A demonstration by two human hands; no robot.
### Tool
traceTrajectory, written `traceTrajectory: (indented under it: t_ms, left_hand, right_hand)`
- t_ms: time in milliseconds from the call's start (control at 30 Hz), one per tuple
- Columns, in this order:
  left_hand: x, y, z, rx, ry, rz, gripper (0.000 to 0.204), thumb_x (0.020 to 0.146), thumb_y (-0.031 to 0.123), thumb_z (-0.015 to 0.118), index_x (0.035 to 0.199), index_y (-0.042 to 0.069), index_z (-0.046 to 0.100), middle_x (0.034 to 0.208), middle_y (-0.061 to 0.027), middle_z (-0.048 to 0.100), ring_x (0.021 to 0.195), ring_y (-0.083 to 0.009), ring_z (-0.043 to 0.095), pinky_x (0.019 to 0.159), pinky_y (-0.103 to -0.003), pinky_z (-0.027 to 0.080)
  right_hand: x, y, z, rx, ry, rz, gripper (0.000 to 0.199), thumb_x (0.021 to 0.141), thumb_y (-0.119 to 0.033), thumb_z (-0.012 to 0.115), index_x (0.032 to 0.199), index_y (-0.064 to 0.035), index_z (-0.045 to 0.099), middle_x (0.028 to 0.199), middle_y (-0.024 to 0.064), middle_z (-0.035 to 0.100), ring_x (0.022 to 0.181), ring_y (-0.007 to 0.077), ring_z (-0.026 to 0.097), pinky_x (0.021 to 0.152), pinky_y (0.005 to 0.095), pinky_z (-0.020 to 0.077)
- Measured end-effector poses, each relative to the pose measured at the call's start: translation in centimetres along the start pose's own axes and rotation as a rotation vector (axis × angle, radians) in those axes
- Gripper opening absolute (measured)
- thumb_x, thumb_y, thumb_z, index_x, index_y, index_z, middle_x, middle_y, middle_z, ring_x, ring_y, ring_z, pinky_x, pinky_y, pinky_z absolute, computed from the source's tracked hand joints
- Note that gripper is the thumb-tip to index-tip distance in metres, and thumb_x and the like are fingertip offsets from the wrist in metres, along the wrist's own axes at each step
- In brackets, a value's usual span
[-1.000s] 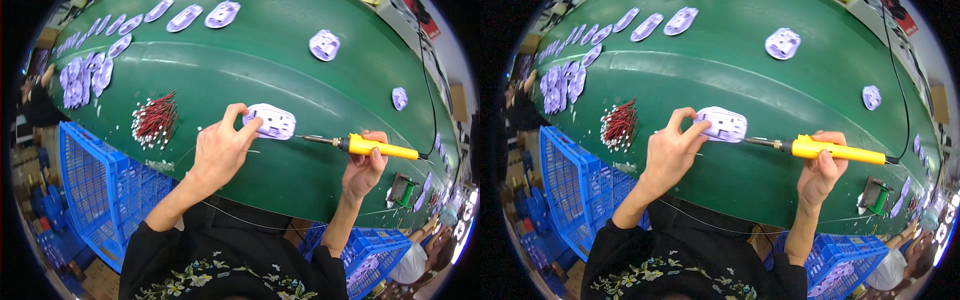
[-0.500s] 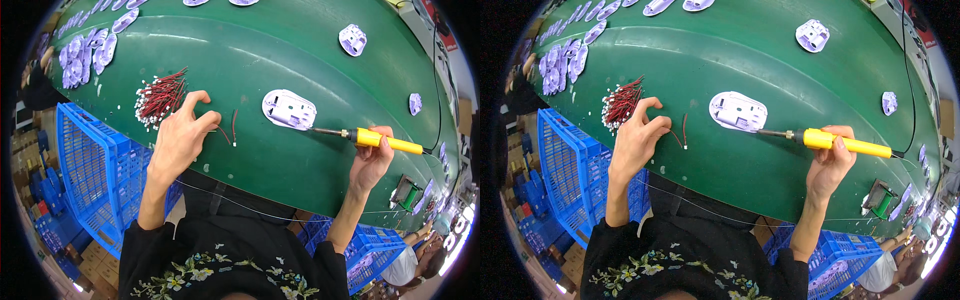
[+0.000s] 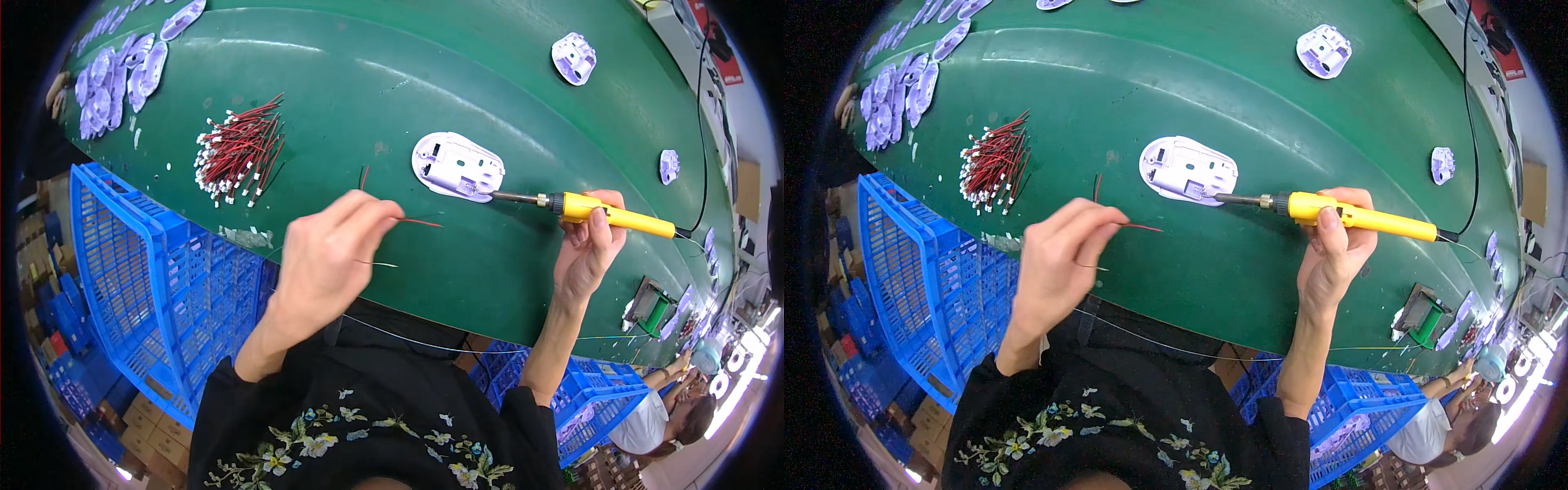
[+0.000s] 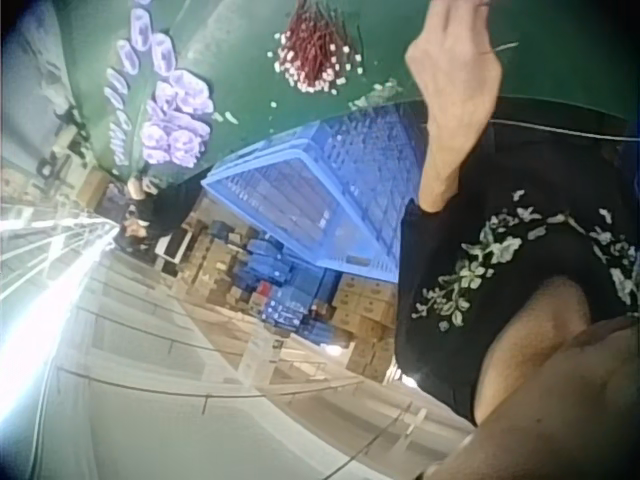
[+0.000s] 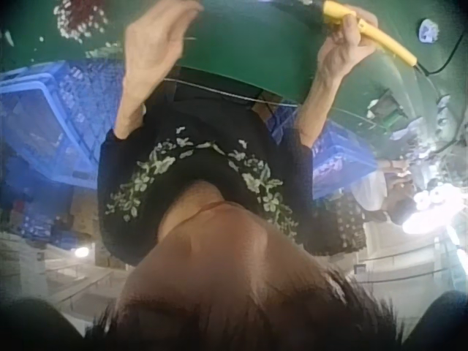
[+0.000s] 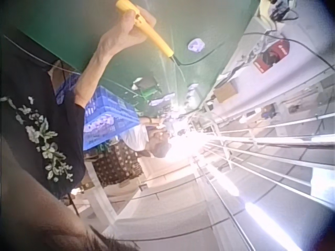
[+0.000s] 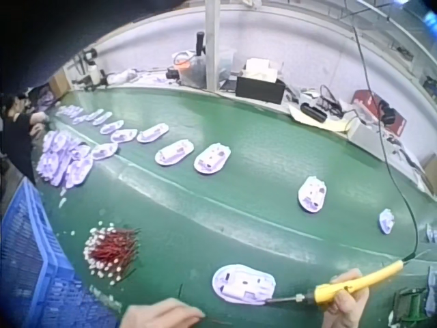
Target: Soldering wires onto a small electronic component on an assembly line.
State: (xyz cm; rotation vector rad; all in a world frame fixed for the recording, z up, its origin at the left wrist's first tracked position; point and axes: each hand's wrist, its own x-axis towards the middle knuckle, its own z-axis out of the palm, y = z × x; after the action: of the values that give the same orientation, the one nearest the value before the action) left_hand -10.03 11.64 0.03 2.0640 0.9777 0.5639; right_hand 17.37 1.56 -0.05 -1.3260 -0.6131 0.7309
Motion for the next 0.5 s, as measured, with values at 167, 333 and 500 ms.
traceTrajectory:
  t_ms: [167, 333, 500]
  left_hand:
    - [0.2, 0.9, 3.1, -0.044, -0.007, -0.058, 0.01, 0.084, 0.003, 0.072, 0.092, 0.001, 0.066, 0.082, -0.0097, 0.066, 0.066, -0.0259, 0.066, 0.057, -0.032, 0.049]
    - [0.9, 0.5, 5.4, -0.066, 0.155, 0.007, 0.01, 0.081, 0.001, 0.075, 0.087, 0.0, 0.067, 0.077, -0.0093, 0.065, 0.063, -0.0218, 0.065, 0.055, -0.031, 0.049]
    - [1.2, 0.8, 7.0, -0.14, 0.256, 0.066, 0.009, 0.078, -0.004, 0.075, 0.083, 0.0, 0.068, 0.07, -0.0064, 0.062, 0.06, -0.0162, 0.062, 0.052, -0.028, 0.047]
  right_hand:
    - [0.0, 0.0, 0.1, -0.008, 0.023, 0.004, 0.023, 0.086, -0.015, 0.07, 0.1, -0.0011, 0.06, 0.082, 0.0042, 0.057, 0.059, 0.0048, 0.043, 0.051, 0.0176, 0.034]
    - [0.0, -0.2, 0.0, -0.003, 0.026, -0.002, 0.023, 0.085, -0.016, 0.071, 0.1, -0.0015, 0.06, 0.082, 0.0039, 0.057, 0.061, 0.0051, 0.045, 0.052, 0.0179, 0.0343]
    - [0.0, -0.2, 0.0, -0.015, 0.009, 0.003, 0.025, 0.084, -0.016, 0.073, 0.101, -0.0017, 0.06, 0.083, 0.0035, 0.057, 0.064, 0.0058, 0.048, 0.056, 0.019, 0.0365]
